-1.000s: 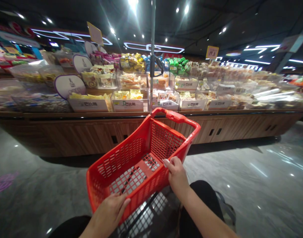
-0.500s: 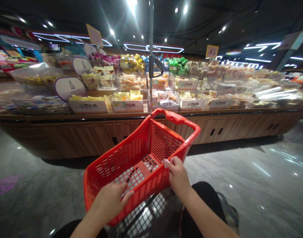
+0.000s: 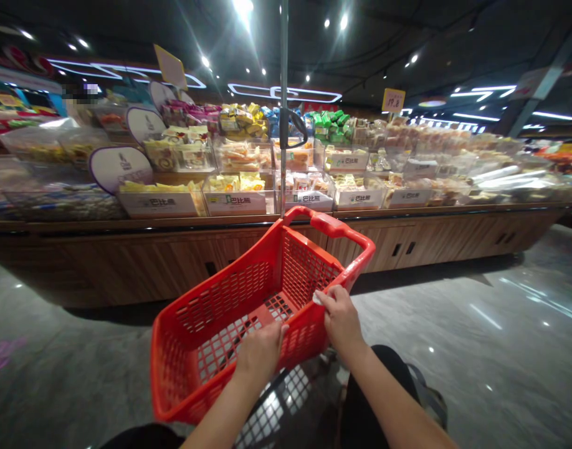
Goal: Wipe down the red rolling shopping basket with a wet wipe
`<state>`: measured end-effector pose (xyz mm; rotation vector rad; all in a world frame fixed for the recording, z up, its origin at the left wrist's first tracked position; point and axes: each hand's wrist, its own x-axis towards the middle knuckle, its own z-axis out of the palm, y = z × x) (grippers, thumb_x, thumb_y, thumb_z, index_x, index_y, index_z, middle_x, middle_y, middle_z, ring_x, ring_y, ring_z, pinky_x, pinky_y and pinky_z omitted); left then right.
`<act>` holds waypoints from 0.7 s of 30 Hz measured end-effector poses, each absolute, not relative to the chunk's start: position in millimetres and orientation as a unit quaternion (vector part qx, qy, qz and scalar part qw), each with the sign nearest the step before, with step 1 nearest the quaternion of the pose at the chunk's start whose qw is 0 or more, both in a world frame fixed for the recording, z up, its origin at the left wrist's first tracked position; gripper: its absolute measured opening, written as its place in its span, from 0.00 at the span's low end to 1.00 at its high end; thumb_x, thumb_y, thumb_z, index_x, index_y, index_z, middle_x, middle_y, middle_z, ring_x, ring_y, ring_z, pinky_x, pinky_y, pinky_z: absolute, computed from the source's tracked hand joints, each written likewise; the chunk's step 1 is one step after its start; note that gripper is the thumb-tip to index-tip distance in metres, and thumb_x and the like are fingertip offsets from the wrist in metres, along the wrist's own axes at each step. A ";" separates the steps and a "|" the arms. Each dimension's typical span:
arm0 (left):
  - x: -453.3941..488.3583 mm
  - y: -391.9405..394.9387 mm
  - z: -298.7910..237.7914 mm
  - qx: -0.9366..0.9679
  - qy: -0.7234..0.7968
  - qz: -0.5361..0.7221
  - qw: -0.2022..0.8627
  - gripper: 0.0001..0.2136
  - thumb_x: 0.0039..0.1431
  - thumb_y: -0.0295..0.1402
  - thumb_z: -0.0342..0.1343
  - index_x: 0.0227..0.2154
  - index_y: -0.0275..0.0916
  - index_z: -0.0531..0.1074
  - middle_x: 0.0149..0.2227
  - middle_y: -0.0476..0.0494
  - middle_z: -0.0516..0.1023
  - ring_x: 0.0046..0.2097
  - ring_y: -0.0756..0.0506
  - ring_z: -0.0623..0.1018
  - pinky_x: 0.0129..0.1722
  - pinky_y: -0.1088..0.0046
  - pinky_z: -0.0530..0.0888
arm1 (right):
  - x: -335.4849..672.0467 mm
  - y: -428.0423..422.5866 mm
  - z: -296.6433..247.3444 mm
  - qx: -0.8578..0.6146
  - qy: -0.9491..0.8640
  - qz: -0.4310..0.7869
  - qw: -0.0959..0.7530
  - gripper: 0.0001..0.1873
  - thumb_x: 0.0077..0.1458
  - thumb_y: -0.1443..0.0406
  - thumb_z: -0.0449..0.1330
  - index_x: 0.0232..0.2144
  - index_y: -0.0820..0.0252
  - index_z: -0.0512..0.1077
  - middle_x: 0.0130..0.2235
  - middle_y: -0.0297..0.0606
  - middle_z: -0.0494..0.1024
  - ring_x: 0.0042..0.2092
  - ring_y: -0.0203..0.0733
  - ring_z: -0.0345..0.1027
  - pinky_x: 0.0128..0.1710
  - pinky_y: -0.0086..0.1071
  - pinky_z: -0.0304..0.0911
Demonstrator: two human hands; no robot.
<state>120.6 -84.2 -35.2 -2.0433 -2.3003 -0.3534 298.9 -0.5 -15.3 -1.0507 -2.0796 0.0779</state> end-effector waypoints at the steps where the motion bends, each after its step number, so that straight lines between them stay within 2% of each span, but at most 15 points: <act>1: 119.8 -85.1 -35.8 -0.658 -0.744 -0.116 0.024 0.20 0.66 0.38 0.33 0.35 0.40 0.71 0.31 0.42 0.79 0.33 0.43 0.80 0.29 0.71 0.68 | 301.3 2.4 -13.6 -0.425 -0.811 0.024 0.402 0.22 0.52 0.79 0.51 0.44 0.59 0.74 0.37 0.41 0.66 0.40 0.43 0.60 0.43 0.36 0.63; 4: 119.3 -86.3 -37.0 -0.652 -0.748 -0.121 0.026 0.20 0.65 0.38 0.33 0.33 0.39 0.71 0.30 0.42 0.79 0.32 0.43 0.79 0.28 0.72 0.68 | 296.4 -4.2 -16.0 -0.419 -0.816 0.012 0.398 0.22 0.52 0.78 0.51 0.46 0.59 0.73 0.37 0.41 0.67 0.40 0.43 0.60 0.42 0.36 0.64; 8: 119.2 -87.4 -36.9 -0.654 -0.745 -0.131 0.025 0.20 0.65 0.39 0.34 0.33 0.40 0.72 0.30 0.42 0.80 0.32 0.44 0.79 0.26 0.73 0.66 | 275.2 -30.6 -26.0 -0.365 -0.866 0.019 0.342 0.21 0.54 0.75 0.52 0.48 0.59 0.71 0.36 0.42 0.68 0.38 0.43 0.61 0.37 0.33 0.64; 11: 117.4 -89.3 -36.3 -0.659 -0.739 -0.137 0.027 0.21 0.65 0.39 0.33 0.33 0.40 0.72 0.29 0.43 0.79 0.31 0.45 0.79 0.26 0.74 0.65 | 272.4 -34.8 -21.1 -0.368 -0.871 0.023 0.324 0.17 0.55 0.74 0.53 0.44 0.58 0.73 0.36 0.40 0.68 0.37 0.42 0.62 0.35 0.31 0.64; 14: 114.4 -91.8 -36.0 -0.659 -0.739 -0.138 0.032 0.21 0.65 0.39 0.33 0.32 0.40 0.72 0.28 0.44 0.79 0.31 0.46 0.79 0.26 0.75 0.65 | 288.2 -19.6 -4.4 -0.416 -0.837 0.022 0.355 0.16 0.54 0.75 0.52 0.40 0.58 0.75 0.35 0.39 0.67 0.35 0.39 0.63 0.35 0.30 0.64; 17: 110.6 -94.4 -36.0 -0.657 -0.740 -0.138 0.038 0.21 0.66 0.39 0.33 0.30 0.40 0.71 0.28 0.44 0.79 0.31 0.46 0.79 0.26 0.74 0.65 | 307.3 -0.9 9.5 -0.435 -0.802 0.005 0.409 0.18 0.55 0.74 0.51 0.46 0.61 0.73 0.37 0.41 0.67 0.37 0.40 0.65 0.39 0.32 0.65; 21: 106.2 -97.2 -35.8 -0.656 -0.740 -0.142 0.044 0.21 0.66 0.39 0.33 0.30 0.40 0.71 0.28 0.44 0.79 0.31 0.45 0.78 0.27 0.74 0.65 | 309.5 0.7 7.0 -0.441 -0.807 -0.005 0.393 0.17 0.56 0.74 0.50 0.46 0.63 0.72 0.37 0.41 0.67 0.36 0.41 0.65 0.39 0.33 0.66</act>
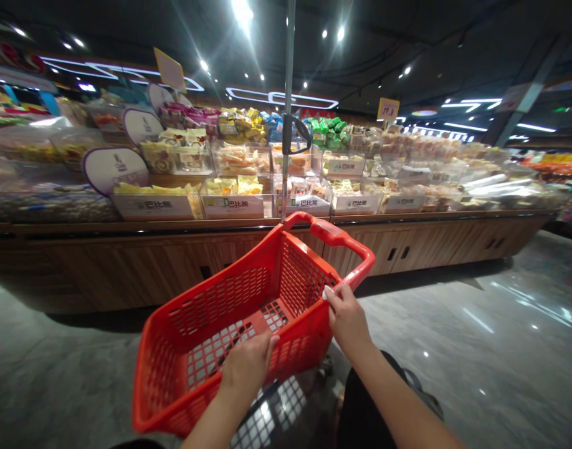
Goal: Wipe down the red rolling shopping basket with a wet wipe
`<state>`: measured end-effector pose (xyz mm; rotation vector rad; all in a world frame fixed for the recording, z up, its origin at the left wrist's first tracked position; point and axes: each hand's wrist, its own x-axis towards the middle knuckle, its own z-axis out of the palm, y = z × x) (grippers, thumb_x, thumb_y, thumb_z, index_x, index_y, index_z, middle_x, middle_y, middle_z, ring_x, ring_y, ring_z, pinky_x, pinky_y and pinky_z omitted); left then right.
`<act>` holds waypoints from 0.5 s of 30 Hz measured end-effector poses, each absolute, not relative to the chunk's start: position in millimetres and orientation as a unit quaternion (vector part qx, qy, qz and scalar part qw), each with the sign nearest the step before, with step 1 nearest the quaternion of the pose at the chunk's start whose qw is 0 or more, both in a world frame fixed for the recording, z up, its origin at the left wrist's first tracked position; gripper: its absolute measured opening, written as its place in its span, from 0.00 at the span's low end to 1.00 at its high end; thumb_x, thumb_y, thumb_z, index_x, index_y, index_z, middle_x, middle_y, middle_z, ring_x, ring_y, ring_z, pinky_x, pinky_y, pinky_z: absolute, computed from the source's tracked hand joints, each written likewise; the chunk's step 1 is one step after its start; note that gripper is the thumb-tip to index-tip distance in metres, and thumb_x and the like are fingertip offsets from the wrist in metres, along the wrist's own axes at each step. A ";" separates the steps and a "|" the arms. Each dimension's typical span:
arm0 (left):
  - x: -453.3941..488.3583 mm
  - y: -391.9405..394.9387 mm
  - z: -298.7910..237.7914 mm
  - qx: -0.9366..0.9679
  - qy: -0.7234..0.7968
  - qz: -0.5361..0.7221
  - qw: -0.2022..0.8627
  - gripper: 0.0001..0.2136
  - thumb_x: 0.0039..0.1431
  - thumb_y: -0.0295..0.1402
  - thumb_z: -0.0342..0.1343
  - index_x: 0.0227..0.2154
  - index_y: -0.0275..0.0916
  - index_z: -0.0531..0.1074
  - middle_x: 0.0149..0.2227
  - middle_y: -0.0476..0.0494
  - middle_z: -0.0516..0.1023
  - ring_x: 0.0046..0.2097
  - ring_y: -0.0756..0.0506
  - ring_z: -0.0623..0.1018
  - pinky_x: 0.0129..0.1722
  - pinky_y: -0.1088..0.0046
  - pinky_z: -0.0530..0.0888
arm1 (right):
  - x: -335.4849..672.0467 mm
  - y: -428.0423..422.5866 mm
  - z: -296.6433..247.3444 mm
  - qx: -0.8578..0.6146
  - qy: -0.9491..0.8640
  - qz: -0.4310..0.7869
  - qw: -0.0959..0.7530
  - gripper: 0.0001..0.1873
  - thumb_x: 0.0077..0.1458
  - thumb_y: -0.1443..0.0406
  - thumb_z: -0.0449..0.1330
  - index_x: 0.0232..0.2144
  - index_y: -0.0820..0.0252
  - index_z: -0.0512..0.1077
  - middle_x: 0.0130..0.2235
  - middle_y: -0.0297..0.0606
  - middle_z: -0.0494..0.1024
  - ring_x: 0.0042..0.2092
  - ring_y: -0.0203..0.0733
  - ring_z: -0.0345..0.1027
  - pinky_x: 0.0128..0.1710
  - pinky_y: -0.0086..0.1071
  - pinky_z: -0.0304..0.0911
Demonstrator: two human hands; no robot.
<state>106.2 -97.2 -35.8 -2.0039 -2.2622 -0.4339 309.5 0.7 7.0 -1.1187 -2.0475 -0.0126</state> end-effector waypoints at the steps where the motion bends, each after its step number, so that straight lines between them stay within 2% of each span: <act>1: 105.6 -97.7 -35.8 -0.656 -0.740 -0.143 0.045 0.21 0.66 0.39 0.33 0.29 0.40 0.71 0.27 0.44 0.78 0.31 0.46 0.78 0.27 0.74 0.65 | 304.6 -4.1 3.0 -0.437 -0.815 -0.003 0.380 0.18 0.56 0.75 0.49 0.46 0.62 0.72 0.37 0.41 0.67 0.36 0.41 0.65 0.38 0.33 0.66; 6: 103.2 -99.0 -35.9 -0.657 -0.738 -0.149 0.043 0.22 0.65 0.40 0.32 0.29 0.40 0.71 0.27 0.44 0.79 0.30 0.46 0.78 0.26 0.74 0.65 | 269.5 -37.4 -16.6 -0.367 -0.867 0.024 0.335 0.21 0.54 0.77 0.50 0.49 0.63 0.68 0.37 0.41 0.67 0.36 0.41 0.64 0.37 0.30 0.66; 9: 100.4 -99.7 -35.9 -0.660 -0.736 -0.145 0.040 0.22 0.65 0.40 0.33 0.30 0.40 0.72 0.28 0.44 0.79 0.31 0.46 0.79 0.27 0.74 0.65 | 264.2 -42.4 -15.0 -0.360 -0.877 0.031 0.317 0.18 0.54 0.76 0.51 0.46 0.62 0.69 0.36 0.40 0.67 0.36 0.40 0.64 0.35 0.29 0.65; 15: 94.3 -101.9 -37.4 -0.662 -0.736 -0.132 0.044 0.22 0.66 0.40 0.33 0.30 0.40 0.72 0.26 0.44 0.78 0.32 0.45 0.79 0.28 0.74 0.67 | 304.6 -9.8 10.7 -0.444 -0.822 -0.004 0.357 0.15 0.55 0.75 0.51 0.41 0.60 0.73 0.37 0.39 0.66 0.35 0.39 0.65 0.36 0.30 0.64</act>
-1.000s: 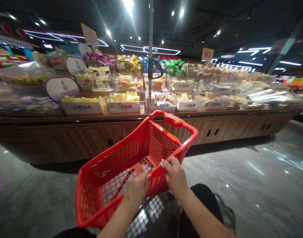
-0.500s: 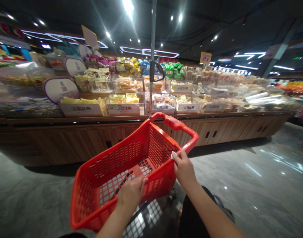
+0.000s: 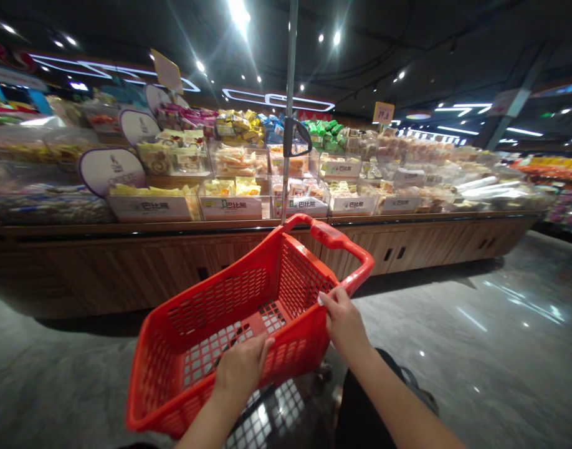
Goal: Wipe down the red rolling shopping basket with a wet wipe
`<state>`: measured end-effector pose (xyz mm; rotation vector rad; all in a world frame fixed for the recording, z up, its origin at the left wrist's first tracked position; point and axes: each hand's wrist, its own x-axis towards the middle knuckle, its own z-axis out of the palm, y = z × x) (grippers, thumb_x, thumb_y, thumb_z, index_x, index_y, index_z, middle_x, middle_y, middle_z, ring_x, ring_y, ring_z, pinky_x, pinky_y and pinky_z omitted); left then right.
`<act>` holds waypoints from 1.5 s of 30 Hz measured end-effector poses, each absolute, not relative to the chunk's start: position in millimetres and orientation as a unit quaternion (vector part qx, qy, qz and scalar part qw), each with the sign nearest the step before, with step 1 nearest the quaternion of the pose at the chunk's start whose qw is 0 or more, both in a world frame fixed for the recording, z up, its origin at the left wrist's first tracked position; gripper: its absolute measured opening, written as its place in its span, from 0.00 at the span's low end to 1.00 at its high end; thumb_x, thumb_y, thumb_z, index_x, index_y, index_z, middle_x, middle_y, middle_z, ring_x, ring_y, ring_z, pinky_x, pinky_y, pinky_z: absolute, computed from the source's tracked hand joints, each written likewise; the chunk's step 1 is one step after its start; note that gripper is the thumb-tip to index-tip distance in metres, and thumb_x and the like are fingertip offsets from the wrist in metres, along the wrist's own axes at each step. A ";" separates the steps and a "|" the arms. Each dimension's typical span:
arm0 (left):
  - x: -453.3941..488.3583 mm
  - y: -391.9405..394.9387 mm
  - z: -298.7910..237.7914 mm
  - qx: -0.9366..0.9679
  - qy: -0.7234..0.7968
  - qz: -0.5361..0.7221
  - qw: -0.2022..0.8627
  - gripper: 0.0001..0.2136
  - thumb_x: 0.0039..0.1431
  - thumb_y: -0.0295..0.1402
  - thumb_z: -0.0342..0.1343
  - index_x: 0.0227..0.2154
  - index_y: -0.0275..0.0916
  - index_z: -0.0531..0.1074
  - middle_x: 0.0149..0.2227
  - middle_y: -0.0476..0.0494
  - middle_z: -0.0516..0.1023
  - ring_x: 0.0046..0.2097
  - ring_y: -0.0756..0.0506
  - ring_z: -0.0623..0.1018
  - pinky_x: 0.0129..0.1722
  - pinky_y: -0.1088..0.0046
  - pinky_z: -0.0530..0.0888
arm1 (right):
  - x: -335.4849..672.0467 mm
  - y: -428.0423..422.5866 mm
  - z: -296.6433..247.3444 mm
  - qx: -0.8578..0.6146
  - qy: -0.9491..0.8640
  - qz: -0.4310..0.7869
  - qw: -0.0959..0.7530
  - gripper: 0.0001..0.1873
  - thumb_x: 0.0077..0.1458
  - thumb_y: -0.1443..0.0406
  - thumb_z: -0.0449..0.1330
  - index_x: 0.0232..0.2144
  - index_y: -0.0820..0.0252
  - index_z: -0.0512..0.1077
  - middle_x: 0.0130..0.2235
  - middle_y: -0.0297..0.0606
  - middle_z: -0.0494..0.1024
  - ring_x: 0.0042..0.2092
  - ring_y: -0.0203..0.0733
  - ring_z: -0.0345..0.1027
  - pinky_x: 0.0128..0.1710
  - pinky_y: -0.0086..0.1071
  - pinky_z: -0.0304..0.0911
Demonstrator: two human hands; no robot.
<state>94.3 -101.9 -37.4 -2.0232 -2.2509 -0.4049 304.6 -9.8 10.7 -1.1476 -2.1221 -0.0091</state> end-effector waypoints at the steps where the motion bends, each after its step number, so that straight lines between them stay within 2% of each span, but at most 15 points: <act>1: 93.7 -102.0 -38.1 -0.662 -0.736 -0.132 0.045 0.22 0.66 0.40 0.33 0.30 0.40 0.72 0.26 0.44 0.78 0.32 0.45 0.79 0.28 0.74 0.67 | 309.5 -5.8 13.3 -0.459 -0.810 -0.008 0.365 0.14 0.55 0.74 0.51 0.41 0.60 0.73 0.37 0.39 0.66 0.35 0.39 0.65 0.35 0.30 0.64; 4: 91.9 -101.7 -40.7 -0.662 -0.736 -0.133 0.049 0.22 0.66 0.41 0.33 0.30 0.40 0.72 0.26 0.44 0.78 0.31 0.45 0.79 0.27 0.74 0.67 | 308.2 -6.9 12.9 -0.478 -0.795 -0.014 0.373 0.14 0.56 0.74 0.51 0.40 0.61 0.73 0.37 0.40 0.66 0.35 0.40 0.65 0.35 0.30 0.64; 8: 86.1 -102.4 -42.6 -0.671 -0.725 -0.143 0.052 0.22 0.65 0.41 0.33 0.30 0.41 0.72 0.27 0.46 0.79 0.31 0.46 0.79 0.27 0.75 0.66 | 284.5 -26.4 2.8 -0.437 -0.836 -0.005 0.333 0.17 0.54 0.77 0.50 0.42 0.61 0.72 0.37 0.40 0.67 0.35 0.39 0.65 0.36 0.29 0.64; 11: 78.5 -105.5 -42.4 -0.679 -0.716 -0.154 0.056 0.22 0.66 0.42 0.33 0.32 0.43 0.73 0.29 0.47 0.80 0.32 0.46 0.79 0.28 0.75 0.67 | 282.9 -29.9 5.0 -0.434 -0.845 -0.006 0.314 0.16 0.53 0.77 0.52 0.40 0.59 0.73 0.36 0.39 0.68 0.34 0.39 0.65 0.34 0.29 0.63; 20: 62.4 -112.8 -48.0 -0.689 -0.697 -0.186 0.068 0.20 0.65 0.43 0.36 0.33 0.45 0.74 0.31 0.50 0.81 0.32 0.47 0.80 0.27 0.76 0.69 | 327.5 -9.1 38.3 -0.538 -0.768 -0.055 0.344 0.15 0.54 0.75 0.53 0.40 0.61 0.75 0.37 0.39 0.68 0.35 0.39 0.66 0.33 0.28 0.62; 25: 55.8 -114.0 -50.2 -0.689 -0.689 -0.211 0.076 0.20 0.64 0.44 0.37 0.32 0.44 0.75 0.31 0.49 0.81 0.31 0.46 0.80 0.26 0.76 0.71 | 303.9 -31.9 26.3 -0.470 -0.823 -0.033 0.316 0.18 0.52 0.77 0.52 0.42 0.60 0.73 0.36 0.39 0.68 0.35 0.38 0.66 0.35 0.27 0.63; 29: 46.3 -117.7 -48.8 -0.695 -0.676 -0.234 0.075 0.19 0.64 0.44 0.39 0.33 0.46 0.75 0.30 0.50 0.81 0.30 0.47 0.80 0.26 0.77 0.71 | 320.6 -25.3 29.2 -0.463 -0.819 -0.023 0.339 0.19 0.53 0.77 0.52 0.43 0.58 0.74 0.36 0.38 0.68 0.36 0.39 0.66 0.36 0.28 0.64; 34: 36.5 -121.0 -49.9 -0.705 -0.656 -0.260 0.072 0.18 0.63 0.43 0.41 0.30 0.45 0.75 0.27 0.50 0.80 0.28 0.49 0.80 0.26 0.79 0.71 | 342.7 -11.1 38.2 -0.512 -0.765 -0.051 0.387 0.16 0.55 0.74 0.52 0.41 0.61 0.75 0.37 0.40 0.68 0.36 0.41 0.67 0.36 0.30 0.65; 40: 27.4 -120.6 -53.2 -0.715 -0.638 -0.278 0.066 0.17 0.62 0.43 0.43 0.30 0.44 0.75 0.24 0.51 0.79 0.27 0.50 0.79 0.26 0.79 0.71 | 305.9 -40.2 25.7 -0.468 -0.814 -0.040 0.343 0.19 0.53 0.77 0.51 0.44 0.61 0.73 0.37 0.40 0.68 0.35 0.41 0.66 0.34 0.30 0.65; 45: 15.4 -122.0 -54.5 -0.716 -0.631 -0.291 0.064 0.16 0.61 0.45 0.44 0.33 0.45 0.76 0.28 0.49 0.81 0.29 0.48 0.80 0.28 0.77 0.74 | 321.5 -35.9 32.4 -0.470 -0.797 -0.020 0.379 0.19 0.52 0.77 0.51 0.43 0.60 0.74 0.37 0.39 0.68 0.36 0.41 0.67 0.36 0.30 0.66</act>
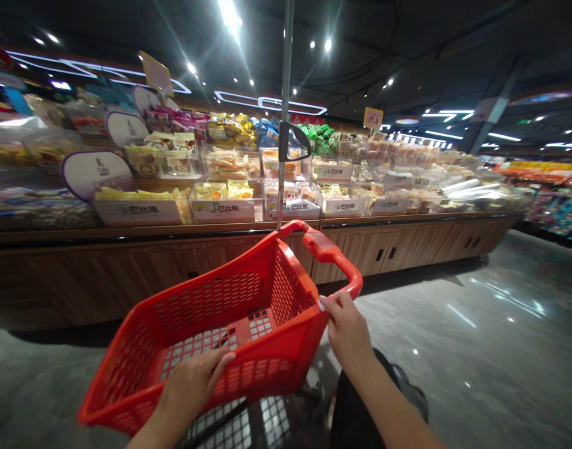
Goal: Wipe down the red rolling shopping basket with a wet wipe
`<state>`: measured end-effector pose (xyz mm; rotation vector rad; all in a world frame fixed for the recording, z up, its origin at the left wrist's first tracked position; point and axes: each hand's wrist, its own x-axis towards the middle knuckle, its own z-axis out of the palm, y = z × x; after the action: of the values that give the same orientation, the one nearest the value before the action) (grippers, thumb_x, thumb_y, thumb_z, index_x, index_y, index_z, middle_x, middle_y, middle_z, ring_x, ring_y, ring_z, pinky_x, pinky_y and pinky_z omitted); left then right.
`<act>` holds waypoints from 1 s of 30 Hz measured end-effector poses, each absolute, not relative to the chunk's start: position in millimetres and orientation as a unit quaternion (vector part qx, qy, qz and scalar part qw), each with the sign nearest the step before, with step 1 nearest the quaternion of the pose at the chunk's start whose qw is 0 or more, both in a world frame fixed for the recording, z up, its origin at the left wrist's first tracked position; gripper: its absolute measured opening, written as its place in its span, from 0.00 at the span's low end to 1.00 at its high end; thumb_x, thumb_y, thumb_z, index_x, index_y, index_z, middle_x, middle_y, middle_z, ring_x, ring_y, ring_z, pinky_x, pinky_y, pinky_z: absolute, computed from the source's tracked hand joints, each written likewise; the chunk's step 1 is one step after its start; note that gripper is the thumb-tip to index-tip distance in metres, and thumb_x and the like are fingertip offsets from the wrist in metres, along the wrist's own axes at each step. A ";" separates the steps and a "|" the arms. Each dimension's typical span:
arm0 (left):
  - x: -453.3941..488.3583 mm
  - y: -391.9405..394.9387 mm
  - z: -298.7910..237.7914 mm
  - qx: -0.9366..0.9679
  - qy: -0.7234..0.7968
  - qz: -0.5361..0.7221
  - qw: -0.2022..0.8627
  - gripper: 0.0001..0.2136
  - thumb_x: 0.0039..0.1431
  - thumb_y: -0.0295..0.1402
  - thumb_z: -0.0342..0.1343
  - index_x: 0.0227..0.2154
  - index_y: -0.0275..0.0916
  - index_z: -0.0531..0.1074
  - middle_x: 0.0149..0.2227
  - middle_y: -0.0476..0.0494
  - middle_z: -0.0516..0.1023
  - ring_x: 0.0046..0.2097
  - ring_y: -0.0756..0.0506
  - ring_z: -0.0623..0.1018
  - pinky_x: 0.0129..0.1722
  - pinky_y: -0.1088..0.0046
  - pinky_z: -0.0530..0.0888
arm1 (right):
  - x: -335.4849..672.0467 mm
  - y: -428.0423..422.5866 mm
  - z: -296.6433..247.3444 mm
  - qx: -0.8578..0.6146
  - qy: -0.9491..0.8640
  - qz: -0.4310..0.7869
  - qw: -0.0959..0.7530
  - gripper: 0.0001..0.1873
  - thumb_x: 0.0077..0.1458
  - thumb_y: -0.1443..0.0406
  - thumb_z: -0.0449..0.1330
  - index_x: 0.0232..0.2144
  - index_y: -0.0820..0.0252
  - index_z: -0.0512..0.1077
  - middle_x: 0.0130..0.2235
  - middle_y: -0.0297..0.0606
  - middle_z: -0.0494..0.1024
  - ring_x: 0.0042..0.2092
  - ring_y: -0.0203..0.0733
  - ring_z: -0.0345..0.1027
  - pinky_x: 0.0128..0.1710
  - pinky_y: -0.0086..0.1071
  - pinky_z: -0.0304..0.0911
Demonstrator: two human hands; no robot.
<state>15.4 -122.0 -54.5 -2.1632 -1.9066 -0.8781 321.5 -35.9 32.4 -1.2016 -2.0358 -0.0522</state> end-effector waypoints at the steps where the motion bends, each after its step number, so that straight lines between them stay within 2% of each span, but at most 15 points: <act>1: 13.5 -122.7 -54.5 -0.715 -0.632 -0.293 0.064 0.16 0.61 0.45 0.44 0.33 0.45 0.76 0.29 0.49 0.81 0.29 0.48 0.80 0.29 0.77 0.75 | 329.5 -31.6 36.1 -0.481 -0.784 -0.024 0.390 0.19 0.52 0.77 0.51 0.42 0.60 0.74 0.37 0.39 0.68 0.37 0.41 0.67 0.36 0.31 0.66; 6: 7.2 -125.2 -53.5 -0.710 -0.634 -0.299 0.059 0.17 0.60 0.46 0.44 0.31 0.46 0.77 0.31 0.51 0.82 0.30 0.48 0.80 0.30 0.78 0.75 | 345.5 -24.7 42.8 -0.523 -0.748 -0.057 0.405 0.17 0.55 0.74 0.50 0.42 0.60 0.75 0.37 0.40 0.68 0.36 0.41 0.67 0.33 0.30 0.65; 11: -2.5 -125.2 -55.8 -0.713 -0.639 -0.285 0.048 0.17 0.60 0.48 0.45 0.32 0.46 0.77 0.31 0.52 0.82 0.30 0.48 0.80 0.30 0.78 0.75 | 325.6 -39.9 30.1 -0.460 -0.799 -0.045 0.385 0.18 0.55 0.74 0.49 0.44 0.60 0.73 0.37 0.40 0.68 0.35 0.41 0.67 0.33 0.30 0.65; 15: -9.9 -124.4 -58.0 -0.715 -0.641 -0.276 0.044 0.19 0.60 0.49 0.44 0.32 0.46 0.77 0.31 0.52 0.82 0.32 0.48 0.81 0.32 0.79 0.75 | 335.8 -35.6 37.3 -0.462 -0.784 -0.008 0.414 0.20 0.53 0.75 0.49 0.43 0.60 0.74 0.38 0.39 0.68 0.38 0.40 0.67 0.37 0.30 0.65; 20: -13.0 -125.1 -53.5 -0.721 -0.638 -0.266 0.044 0.20 0.61 0.48 0.43 0.32 0.45 0.77 0.30 0.52 0.82 0.32 0.49 0.81 0.32 0.79 0.74 | 357.1 -23.4 53.8 -0.524 -0.724 -0.018 0.449 0.17 0.54 0.73 0.49 0.40 0.61 0.76 0.36 0.39 0.67 0.35 0.40 0.66 0.34 0.31 0.64; 24: -18.1 -128.1 -48.3 -0.735 -0.628 -0.252 0.040 0.19 0.62 0.47 0.42 0.32 0.45 0.76 0.30 0.52 0.81 0.32 0.49 0.80 0.32 0.80 0.74 | 348.6 -31.1 48.8 -0.502 -0.732 -0.016 0.460 0.18 0.54 0.74 0.49 0.41 0.61 0.75 0.37 0.40 0.67 0.36 0.40 0.66 0.35 0.31 0.65; 27: -19.8 -129.6 -44.4 -0.732 -0.633 -0.243 0.060 0.20 0.61 0.48 0.43 0.30 0.43 0.76 0.30 0.50 0.81 0.31 0.48 0.80 0.31 0.77 0.74 | 335.8 -42.2 39.1 -0.450 -0.767 0.009 0.458 0.19 0.54 0.75 0.48 0.43 0.59 0.73 0.37 0.40 0.67 0.37 0.40 0.67 0.37 0.31 0.66; 30: -5.4 -126.1 -34.5 -0.723 -0.626 -0.256 0.142 0.19 0.56 0.50 0.49 0.38 0.41 0.75 0.37 0.44 0.81 0.39 0.44 0.80 0.40 0.69 0.75 | 326.1 -51.1 32.2 -0.409 -0.793 0.033 0.450 0.21 0.53 0.76 0.48 0.45 0.59 0.72 0.37 0.40 0.66 0.38 0.40 0.67 0.39 0.31 0.67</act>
<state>-5.4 -126.1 -34.5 -2.0847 -1.8072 -0.7376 326.1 -51.1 32.2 -1.0103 -1.9619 0.0826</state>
